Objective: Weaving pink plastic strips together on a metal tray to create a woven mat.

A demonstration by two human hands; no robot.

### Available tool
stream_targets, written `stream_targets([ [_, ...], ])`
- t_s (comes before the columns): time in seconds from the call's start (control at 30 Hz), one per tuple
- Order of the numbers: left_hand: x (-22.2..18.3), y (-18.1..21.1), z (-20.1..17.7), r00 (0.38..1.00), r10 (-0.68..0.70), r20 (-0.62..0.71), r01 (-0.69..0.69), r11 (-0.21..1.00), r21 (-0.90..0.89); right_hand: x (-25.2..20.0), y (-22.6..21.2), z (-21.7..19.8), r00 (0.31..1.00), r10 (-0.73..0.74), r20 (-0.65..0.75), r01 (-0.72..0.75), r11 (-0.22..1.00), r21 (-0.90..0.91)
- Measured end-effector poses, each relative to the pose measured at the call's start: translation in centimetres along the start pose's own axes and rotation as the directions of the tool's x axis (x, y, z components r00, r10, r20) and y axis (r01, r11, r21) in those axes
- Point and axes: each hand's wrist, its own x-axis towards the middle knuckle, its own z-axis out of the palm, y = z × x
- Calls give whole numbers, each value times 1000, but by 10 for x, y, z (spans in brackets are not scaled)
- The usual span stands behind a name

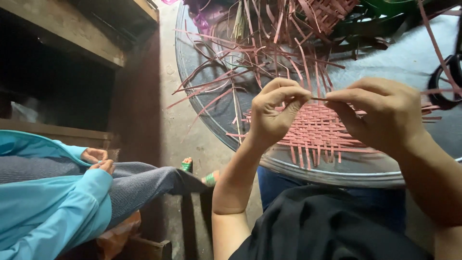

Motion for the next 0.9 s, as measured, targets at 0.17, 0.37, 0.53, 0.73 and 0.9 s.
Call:
stream_targets([
  [0.17, 2, 5, 4, 926, 374, -43, -326, 854, 405, -2, 0, 2, 999, -37, -16, 38, 999, 28],
  [0.37, -4, -9, -6, 944, 136, -300, -100, 986, 132, -5, -2, -2, 1000, 7, 2, -7, 998, 66],
  [0.53, -15, -21, -21, 921, 83, -381, -49, 994, 97, -12, 17, -4, 990, 136, 31, -135, 990, -25],
  [0.73, -38, -55, 30, 961, 226, 157, -274, 840, 469, -21, 52, 10, 925, 343, 162, -286, 912, -295],
  [0.9, -63, -108, 51, 913, 18, 408, -342, 577, 741, -17, 61, 22, 747, 526, 407, -382, 840, -385],
])
